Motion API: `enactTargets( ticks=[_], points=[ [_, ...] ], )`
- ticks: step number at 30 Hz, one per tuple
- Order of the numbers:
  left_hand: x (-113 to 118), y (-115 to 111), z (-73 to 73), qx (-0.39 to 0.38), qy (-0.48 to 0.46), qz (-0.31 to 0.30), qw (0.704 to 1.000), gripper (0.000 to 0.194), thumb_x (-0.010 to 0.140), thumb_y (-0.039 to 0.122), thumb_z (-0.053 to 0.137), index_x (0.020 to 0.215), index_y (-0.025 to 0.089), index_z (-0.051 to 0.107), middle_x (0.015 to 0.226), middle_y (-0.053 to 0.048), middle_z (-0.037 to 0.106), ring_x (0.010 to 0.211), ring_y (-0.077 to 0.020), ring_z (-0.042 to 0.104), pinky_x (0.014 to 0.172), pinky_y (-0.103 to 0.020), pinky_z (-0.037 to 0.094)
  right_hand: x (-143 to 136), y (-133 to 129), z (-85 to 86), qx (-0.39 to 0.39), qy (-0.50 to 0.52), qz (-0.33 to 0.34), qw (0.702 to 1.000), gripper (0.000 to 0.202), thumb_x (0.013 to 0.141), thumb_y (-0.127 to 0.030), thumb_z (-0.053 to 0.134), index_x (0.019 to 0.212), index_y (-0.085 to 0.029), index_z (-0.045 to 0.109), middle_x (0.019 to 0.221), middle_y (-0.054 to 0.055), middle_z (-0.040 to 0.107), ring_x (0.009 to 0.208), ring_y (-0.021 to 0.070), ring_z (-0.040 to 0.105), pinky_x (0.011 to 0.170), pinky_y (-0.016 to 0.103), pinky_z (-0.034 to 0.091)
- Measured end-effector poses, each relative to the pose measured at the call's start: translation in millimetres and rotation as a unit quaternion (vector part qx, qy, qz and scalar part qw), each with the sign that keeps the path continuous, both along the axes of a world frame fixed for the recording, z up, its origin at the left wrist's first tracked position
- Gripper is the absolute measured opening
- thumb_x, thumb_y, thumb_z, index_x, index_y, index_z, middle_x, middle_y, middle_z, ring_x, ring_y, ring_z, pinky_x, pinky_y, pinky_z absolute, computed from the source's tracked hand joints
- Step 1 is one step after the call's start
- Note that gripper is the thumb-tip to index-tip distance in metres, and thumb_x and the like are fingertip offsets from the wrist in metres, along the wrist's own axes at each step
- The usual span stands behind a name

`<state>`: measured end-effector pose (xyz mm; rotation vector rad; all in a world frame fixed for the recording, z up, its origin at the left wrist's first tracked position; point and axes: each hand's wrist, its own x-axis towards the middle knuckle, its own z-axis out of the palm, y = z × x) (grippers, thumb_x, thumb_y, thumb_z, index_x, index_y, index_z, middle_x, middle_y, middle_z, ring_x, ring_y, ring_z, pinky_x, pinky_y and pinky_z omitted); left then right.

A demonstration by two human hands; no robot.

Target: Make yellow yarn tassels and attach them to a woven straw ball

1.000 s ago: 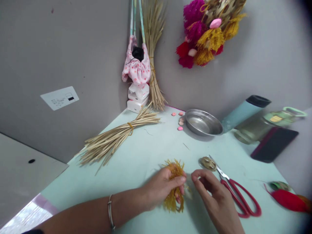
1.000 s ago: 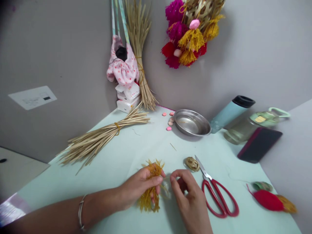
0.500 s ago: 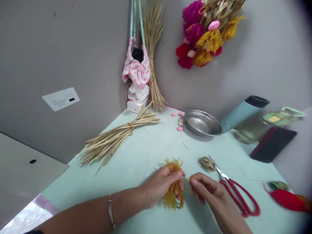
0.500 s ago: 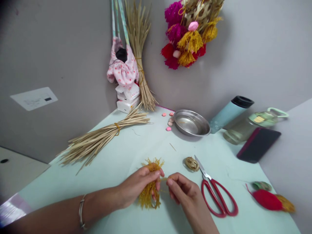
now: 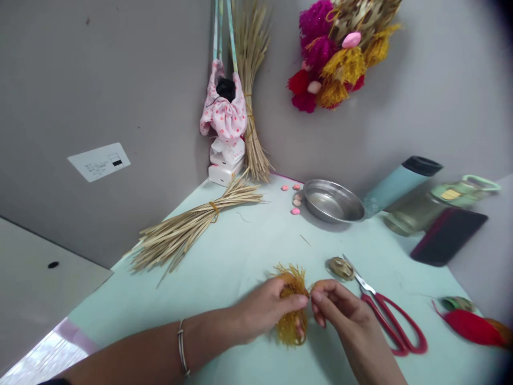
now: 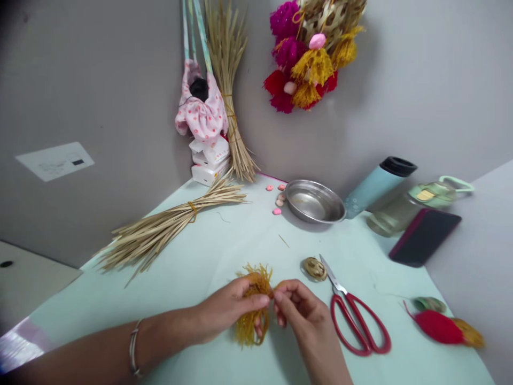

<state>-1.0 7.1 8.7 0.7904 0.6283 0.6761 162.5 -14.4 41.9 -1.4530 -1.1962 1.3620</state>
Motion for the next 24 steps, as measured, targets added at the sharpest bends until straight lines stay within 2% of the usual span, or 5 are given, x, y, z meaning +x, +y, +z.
enactTargets(
  ticks=[5, 8, 12, 17, 24],
  points=[
    [-1.9, 1.1, 5.8, -0.012, 0.003, -0.006, 1.0, 0.038, 0.073, 0.045, 0.068, 0.091, 0.014, 0.055, 0.069, 0.0, 0.057, 0.056, -0.011, 0.057, 0.061, -0.027, 0.045, 11.6, 0.8, -7.1, 0.018, 0.019, -0.052, 0.998, 0.023, 0.084, -0.044, 0.066, 0.088, -0.022, 0.064, 0.077, 0.001, 0.063, 0.066, 0.0146, 0.054, 0.065, 0.026, 0.044],
    [-1.9, 2.4, 6.2, -0.034, 0.002, 0.016, 0.999, 0.039, 0.072, 0.045, 0.069, 0.092, 0.015, 0.055, 0.074, 0.0, 0.057, 0.054, -0.0099, 0.057, 0.061, -0.027, 0.045, 17.5, 1.5, -6.6, 0.033, -0.054, -0.038, 0.997, 0.03, 0.09, -0.051, 0.054, 0.1, -0.024, 0.062, 0.083, 0.003, 0.065, 0.071, 0.0169, 0.055, 0.069, 0.029, 0.044],
    [-2.0, 3.7, 5.4, -0.047, -0.005, 0.045, 0.998, 0.04, 0.071, 0.045, 0.07, 0.092, 0.015, 0.056, 0.085, 0.0, 0.057, 0.055, -0.0078, 0.057, 0.062, -0.027, 0.045, 16.6, 1.8, 2.0, 0.035, -0.154, 0.084, 0.984, 0.033, 0.09, -0.053, 0.051, 0.095, -0.023, 0.063, 0.07, 0.0, 0.058, 0.065, 0.0174, 0.051, 0.063, 0.028, 0.041],
    [-3.3, 5.2, 8.6, -0.064, -0.025, 0.041, 0.997, 0.038, 0.07, 0.044, 0.072, 0.088, 0.014, 0.056, 0.073, 0.001, 0.057, 0.055, -0.0087, 0.056, 0.061, -0.026, 0.044, 9.0, 2.7, 7.9, -0.034, -0.085, 0.217, 0.972, 0.025, 0.087, -0.045, 0.058, 0.084, -0.022, 0.068, 0.082, 0.003, 0.065, 0.084, 0.0223, 0.058, 0.076, 0.03, 0.043],
    [-3.7, 4.8, 8.6, -0.06, -0.004, 0.053, 0.997, 0.043, 0.069, 0.046, 0.073, 0.093, 0.015, 0.057, 0.079, 0.001, 0.056, 0.056, -0.0088, 0.057, 0.061, -0.027, 0.045, 12.7, 5.4, 10.9, -0.02, -0.153, 0.08, 0.985, 0.032, 0.077, -0.053, 0.065, 0.069, -0.021, 0.065, 0.062, 0.0, 0.053, 0.061, 0.0164, 0.044, 0.057, 0.027, 0.036]
  ],
)
